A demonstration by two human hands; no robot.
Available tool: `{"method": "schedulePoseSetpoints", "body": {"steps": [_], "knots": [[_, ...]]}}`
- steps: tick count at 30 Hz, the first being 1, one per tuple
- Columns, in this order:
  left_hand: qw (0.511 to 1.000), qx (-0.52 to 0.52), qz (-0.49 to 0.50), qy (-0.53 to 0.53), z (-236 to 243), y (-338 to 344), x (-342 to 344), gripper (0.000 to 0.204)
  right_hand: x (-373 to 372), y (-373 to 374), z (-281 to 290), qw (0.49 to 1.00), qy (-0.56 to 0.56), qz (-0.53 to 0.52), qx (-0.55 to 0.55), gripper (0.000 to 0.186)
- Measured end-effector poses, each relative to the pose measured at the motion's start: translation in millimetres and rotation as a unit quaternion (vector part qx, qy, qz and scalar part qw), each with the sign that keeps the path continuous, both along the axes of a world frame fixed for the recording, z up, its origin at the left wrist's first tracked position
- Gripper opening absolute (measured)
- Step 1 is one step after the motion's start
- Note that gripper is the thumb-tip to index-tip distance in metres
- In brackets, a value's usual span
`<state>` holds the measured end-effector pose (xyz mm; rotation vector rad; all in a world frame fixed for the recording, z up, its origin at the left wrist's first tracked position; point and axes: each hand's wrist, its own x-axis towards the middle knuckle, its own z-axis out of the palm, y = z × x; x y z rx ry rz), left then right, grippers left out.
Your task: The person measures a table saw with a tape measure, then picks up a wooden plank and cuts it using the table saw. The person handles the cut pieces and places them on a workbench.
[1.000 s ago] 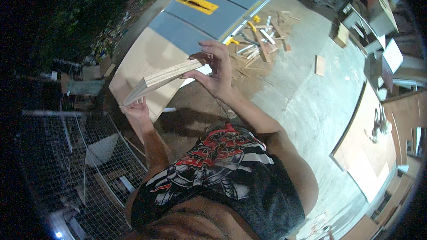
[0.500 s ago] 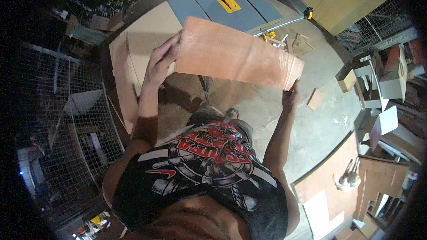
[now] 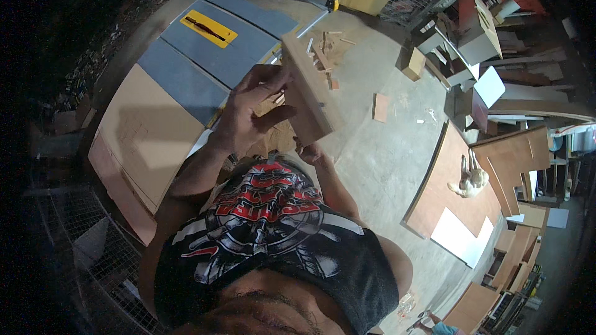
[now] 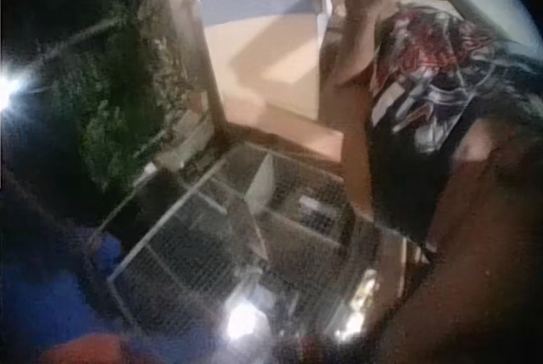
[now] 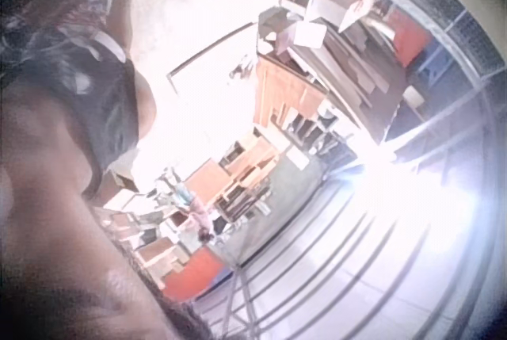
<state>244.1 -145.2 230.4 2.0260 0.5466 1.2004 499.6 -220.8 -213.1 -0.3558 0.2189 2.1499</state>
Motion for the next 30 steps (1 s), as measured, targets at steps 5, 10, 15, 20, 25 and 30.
{"method": "schedulePoseSetpoints", "body": {"steps": [5,10,15,20,25,30], "knots": [[0.986,0.035,0.161,0.028,-88,61,6,0.063,-33,42,27,0.975,0.145,0.156,-0.06,0.047],[0.975,-0.14,0.17,0.021,-237,76,-49,0.038,-74,78,62,0.972,0.113,0.203,-0.033,0.051],[0.93,-0.181,0.321,0.013,-213,99,-29,0.047,-83,121,91,0.978,0.065,0.2,0.005,0.055],[0.886,-0.184,0.425,0.021,-212,133,-30,0.05,-85,194,145,0.979,-0.026,0.18,0.097,0.06],[0.864,-0.217,0.449,0.065,-192,184,-27,0.055,-41,274,229,0.965,-0.182,0.017,0.19,0.066],[0.777,-0.318,0.462,0.285,-166,237,5,0.057,40,370,208,0.949,-0.261,-0.068,0.163,0.059]]}}
